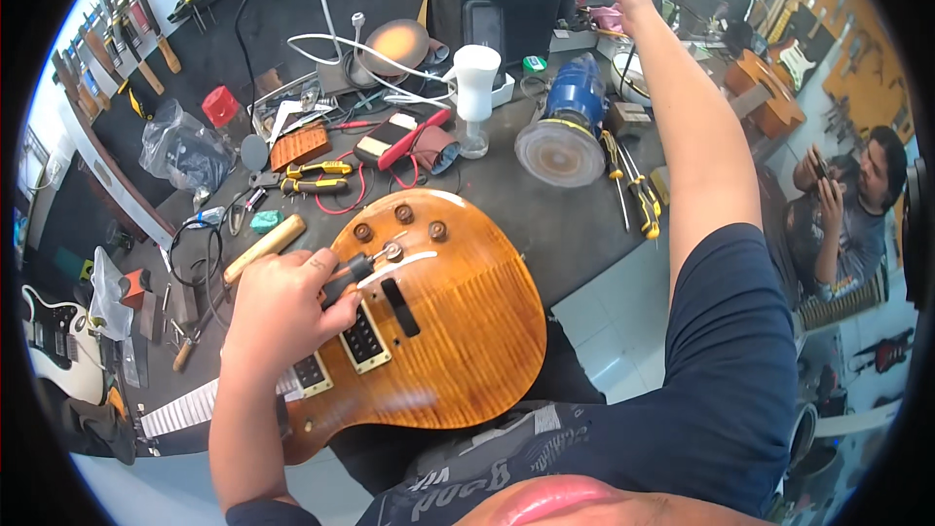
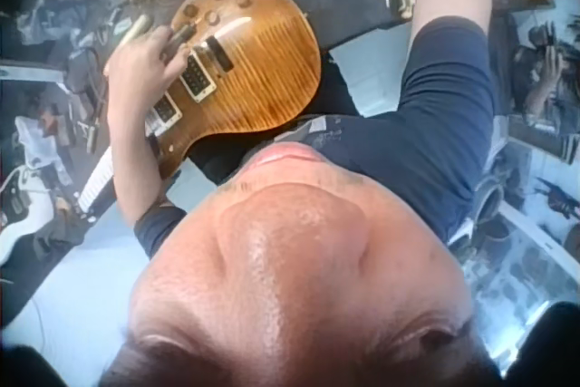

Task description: The person performs maintenance on an electric guitar by first sanding the frets with a block and then using a rotary tool, pliers, and a wrench to adjust the bridge and internal electronics.

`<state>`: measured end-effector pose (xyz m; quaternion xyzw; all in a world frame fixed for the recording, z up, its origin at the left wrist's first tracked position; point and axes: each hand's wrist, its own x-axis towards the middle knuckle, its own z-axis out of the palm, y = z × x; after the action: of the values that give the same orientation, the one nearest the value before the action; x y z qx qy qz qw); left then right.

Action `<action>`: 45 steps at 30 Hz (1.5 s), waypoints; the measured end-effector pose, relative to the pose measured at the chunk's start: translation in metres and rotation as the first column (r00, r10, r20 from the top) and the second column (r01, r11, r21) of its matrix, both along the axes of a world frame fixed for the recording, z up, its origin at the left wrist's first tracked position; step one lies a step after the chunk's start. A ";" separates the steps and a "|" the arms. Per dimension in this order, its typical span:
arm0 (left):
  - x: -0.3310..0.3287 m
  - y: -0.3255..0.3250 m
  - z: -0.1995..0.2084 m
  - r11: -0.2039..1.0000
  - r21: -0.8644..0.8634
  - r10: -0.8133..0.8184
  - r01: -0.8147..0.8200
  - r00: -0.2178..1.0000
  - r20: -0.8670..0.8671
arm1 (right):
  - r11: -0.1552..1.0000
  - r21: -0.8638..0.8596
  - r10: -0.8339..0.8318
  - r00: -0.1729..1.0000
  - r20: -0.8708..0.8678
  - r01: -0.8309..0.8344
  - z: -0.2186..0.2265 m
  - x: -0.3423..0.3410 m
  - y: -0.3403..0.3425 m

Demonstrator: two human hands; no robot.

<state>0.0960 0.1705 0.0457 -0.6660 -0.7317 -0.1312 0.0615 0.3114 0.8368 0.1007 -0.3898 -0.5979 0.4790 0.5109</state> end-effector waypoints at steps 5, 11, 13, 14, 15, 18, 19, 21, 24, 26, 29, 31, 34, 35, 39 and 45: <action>0.005 0.009 -0.001 0.992 -0.086 0.093 -0.097 0.994 -0.055 | 0.978 0.210 -0.156 0.687 0.710 0.004 -0.031 -0.013 0.083; 0.003 0.017 -0.006 0.995 -0.001 0.102 -0.102 0.995 -0.019 | 0.997 0.066 -0.024 0.744 0.667 -0.027 -0.094 -0.021 0.201; 0.001 0.018 -0.006 0.993 -0.001 0.121 -0.121 0.992 -0.030 | 0.994 0.077 -0.005 0.697 0.717 -0.072 -0.091 -0.022 0.206; 0.000 0.019 -0.006 0.992 -0.004 0.127 -0.127 0.991 -0.040 | 0.991 0.084 0.004 0.645 0.764 -0.105 -0.090 -0.026 0.202; -0.001 0.022 -0.004 0.990 -0.015 0.143 -0.143 0.989 -0.045 | 0.990 0.072 0.023 0.646 0.763 -0.121 -0.092 -0.037 0.191; 0.005 0.019 0.004 0.980 -0.037 0.193 -0.196 0.979 -0.058 | 0.991 -0.113 0.001 0.833 0.553 0.074 -0.099 -0.077 0.116; 0.005 0.022 0.004 0.984 -0.031 0.175 -0.177 0.984 -0.042 | 0.989 -0.111 -0.017 0.829 0.558 0.095 -0.091 -0.064 0.105; 0.003 0.025 0.002 0.988 -0.021 0.152 -0.153 0.988 -0.024 | 0.968 -0.129 -0.122 0.849 0.515 0.217 -0.078 -0.050 0.091; -0.003 0.026 -0.002 0.995 0.012 0.098 -0.098 0.995 0.005 | 0.979 -0.191 -0.010 0.953 0.303 0.071 -0.073 -0.023 0.111; -0.004 0.025 -0.005 0.992 -0.016 0.127 -0.127 0.992 0.027 | 0.969 -0.241 0.022 0.949 0.315 0.058 -0.073 -0.041 0.089; -0.004 0.030 -0.006 0.995 -0.014 0.095 -0.095 0.995 0.024 | 0.950 -0.272 -0.060 0.946 0.319 0.152 -0.060 -0.011 0.123; -0.003 0.025 -0.003 0.994 -0.023 0.107 -0.107 0.994 0.022 | 0.936 -0.295 -0.095 0.945 0.312 0.192 -0.062 -0.014 0.128; -0.003 0.030 0.000 0.988 -0.058 0.146 -0.145 0.989 0.012 | 0.939 -0.317 -0.035 0.957 0.289 0.130 -0.060 -0.033 0.064; -0.003 0.031 -0.001 0.988 -0.062 0.144 -0.143 0.989 0.020 | 0.938 -0.294 -0.096 0.952 0.292 0.184 -0.048 -0.033 0.037; -0.005 0.032 -0.001 0.993 -0.033 0.114 -0.113 0.993 0.024 | 0.908 -0.351 -0.143 0.955 0.259 0.231 -0.043 0.002 0.107; -0.005 0.030 -0.001 0.987 -0.040 0.155 -0.154 0.987 0.039 | 0.909 -0.331 -0.195 0.960 0.199 0.253 -0.048 -0.019 0.096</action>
<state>0.0913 0.2001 0.0450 -0.6055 -0.7845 -0.1267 0.0439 0.2920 0.9328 0.0528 -0.5789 -0.4930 0.4833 0.4340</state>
